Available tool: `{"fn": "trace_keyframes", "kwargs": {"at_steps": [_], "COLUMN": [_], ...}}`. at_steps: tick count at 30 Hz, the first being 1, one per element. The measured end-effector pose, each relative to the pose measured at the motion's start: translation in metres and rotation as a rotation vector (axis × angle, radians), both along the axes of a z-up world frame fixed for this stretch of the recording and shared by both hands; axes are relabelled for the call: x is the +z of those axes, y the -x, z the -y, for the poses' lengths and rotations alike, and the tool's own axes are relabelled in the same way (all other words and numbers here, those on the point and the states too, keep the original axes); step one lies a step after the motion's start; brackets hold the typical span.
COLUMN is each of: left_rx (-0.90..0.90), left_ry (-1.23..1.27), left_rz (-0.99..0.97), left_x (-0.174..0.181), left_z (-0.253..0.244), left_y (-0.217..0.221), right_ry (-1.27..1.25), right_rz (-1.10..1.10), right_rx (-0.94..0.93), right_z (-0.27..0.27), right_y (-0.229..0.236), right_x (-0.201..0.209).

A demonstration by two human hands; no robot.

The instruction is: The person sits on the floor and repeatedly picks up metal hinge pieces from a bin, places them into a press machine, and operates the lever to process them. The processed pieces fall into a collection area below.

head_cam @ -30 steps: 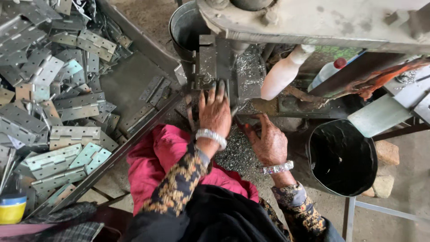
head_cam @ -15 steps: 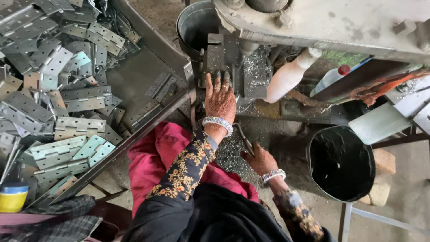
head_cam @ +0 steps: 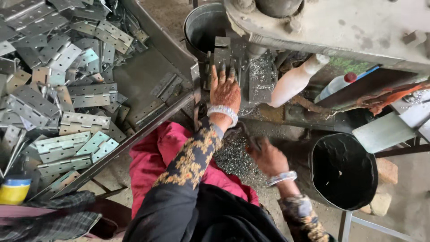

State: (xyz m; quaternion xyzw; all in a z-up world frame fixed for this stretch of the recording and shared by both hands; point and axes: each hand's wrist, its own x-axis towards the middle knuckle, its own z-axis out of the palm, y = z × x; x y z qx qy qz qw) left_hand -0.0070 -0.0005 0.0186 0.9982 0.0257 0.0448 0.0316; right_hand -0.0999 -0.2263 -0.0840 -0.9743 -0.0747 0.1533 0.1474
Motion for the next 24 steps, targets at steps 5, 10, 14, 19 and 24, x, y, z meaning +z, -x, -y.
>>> {"fn": "trace_keyframes", "kwargs": {"at_steps": [5, 10, 14, 19, 24], "left_rx": [0.028, 0.014, 0.058, 0.076, 0.046], "left_ry": [-0.031, -0.012, -0.038, -0.005, -0.016], "left_rz": [0.099, 0.056, -0.003, 0.107, 0.063], "left_x": [-0.002, -0.011, -0.009, -0.010, -0.016], "left_z": [0.002, 0.004, 0.007, 0.007, 0.002], "left_y": [-0.009, -0.002, -0.021, -0.035, -0.024], "right_ry": [-0.110, -0.096, -0.074, -0.113, -0.078], "right_rz": [0.031, -0.098, 0.137, 0.132, 0.083], "right_rx": [0.018, -0.061, 0.060, 0.037, 0.074], "right_z": [-0.004, -0.010, 0.003, 0.000, 0.000], "right_y": [0.015, 0.024, 0.002, 0.009, 0.000], "right_x": [-0.006, 0.008, 0.015, -0.001, 0.006]}}
